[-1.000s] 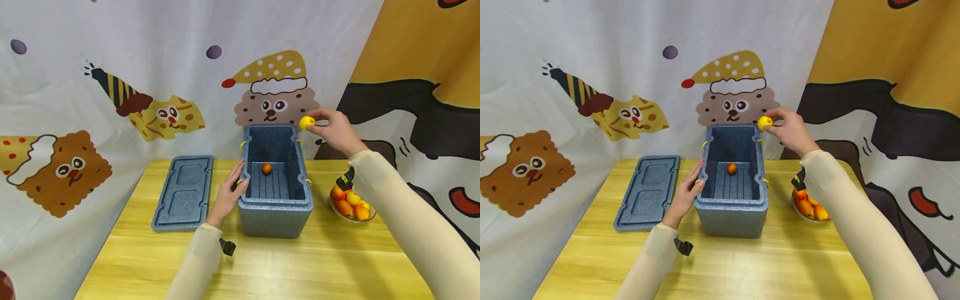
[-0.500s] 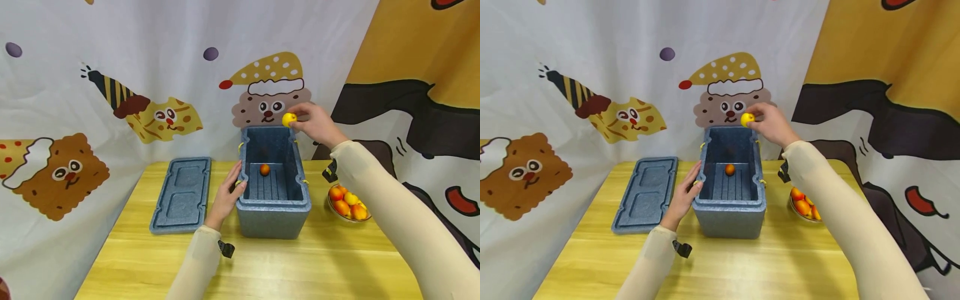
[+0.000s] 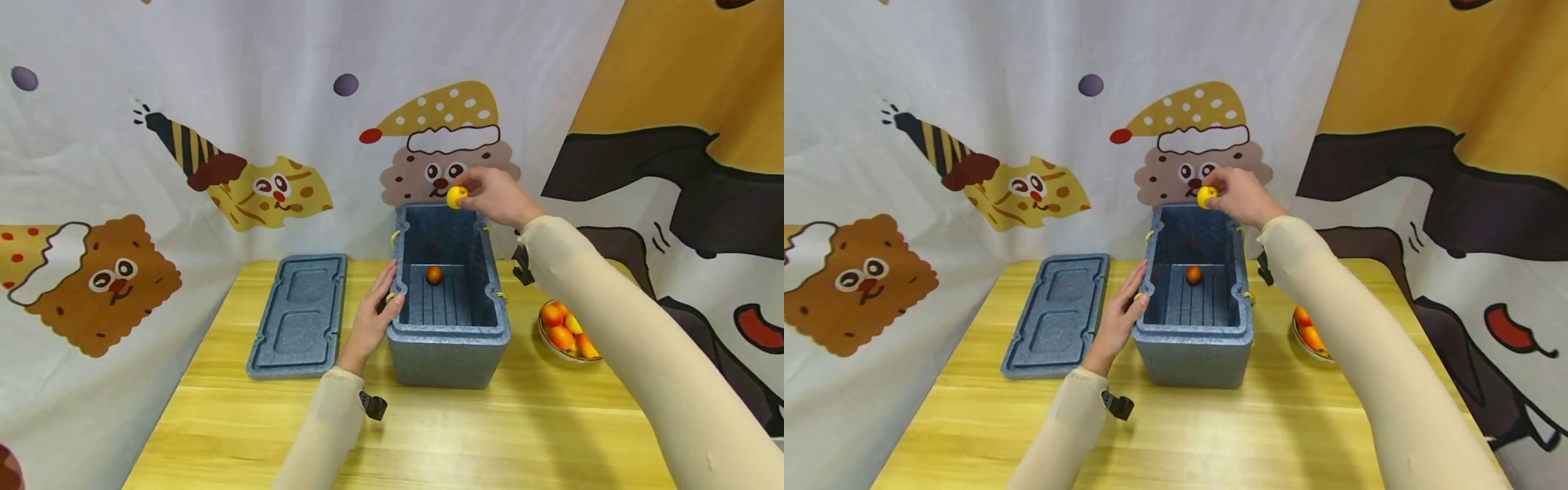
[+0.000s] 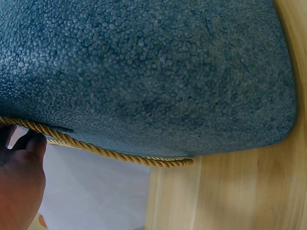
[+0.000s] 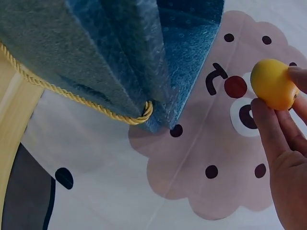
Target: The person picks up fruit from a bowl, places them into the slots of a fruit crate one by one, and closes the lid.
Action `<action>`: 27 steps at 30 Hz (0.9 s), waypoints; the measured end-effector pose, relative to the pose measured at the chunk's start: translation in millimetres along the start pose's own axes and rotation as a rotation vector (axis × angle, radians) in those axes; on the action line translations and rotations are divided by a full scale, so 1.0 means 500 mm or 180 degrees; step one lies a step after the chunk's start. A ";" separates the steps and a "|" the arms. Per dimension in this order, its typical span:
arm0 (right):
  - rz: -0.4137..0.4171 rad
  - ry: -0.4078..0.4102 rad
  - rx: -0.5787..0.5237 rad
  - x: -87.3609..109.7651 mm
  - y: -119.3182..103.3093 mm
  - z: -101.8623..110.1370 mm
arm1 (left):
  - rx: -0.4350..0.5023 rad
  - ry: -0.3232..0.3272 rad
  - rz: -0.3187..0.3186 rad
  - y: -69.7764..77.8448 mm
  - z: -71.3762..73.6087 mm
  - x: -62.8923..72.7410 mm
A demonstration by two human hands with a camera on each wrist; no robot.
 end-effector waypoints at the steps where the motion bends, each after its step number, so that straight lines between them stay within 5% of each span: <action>1: 0.0004 -0.0005 0.0019 -0.003 0.000 -0.003 | -0.0016 0.0007 -0.0005 0.000 0.000 0.001; 17: -0.0219 -0.0343 0.0258 -0.034 0.015 -0.042 | -0.0041 0.0040 -0.0071 0.010 0.002 -0.001; 27: -0.0238 -0.0318 0.0254 -0.035 0.023 -0.043 | -0.0011 0.0037 -0.0017 0.001 0.002 -0.001</action>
Point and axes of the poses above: each hand's wrist, its own x-axis away from the middle knuckle, its own z-axis out of the back of the hand, y = z × x, the point moved 8 cm from there along -x, towards the middle knuckle, and after that the axes turned 6 degrees about z, right-handed, at the moved point
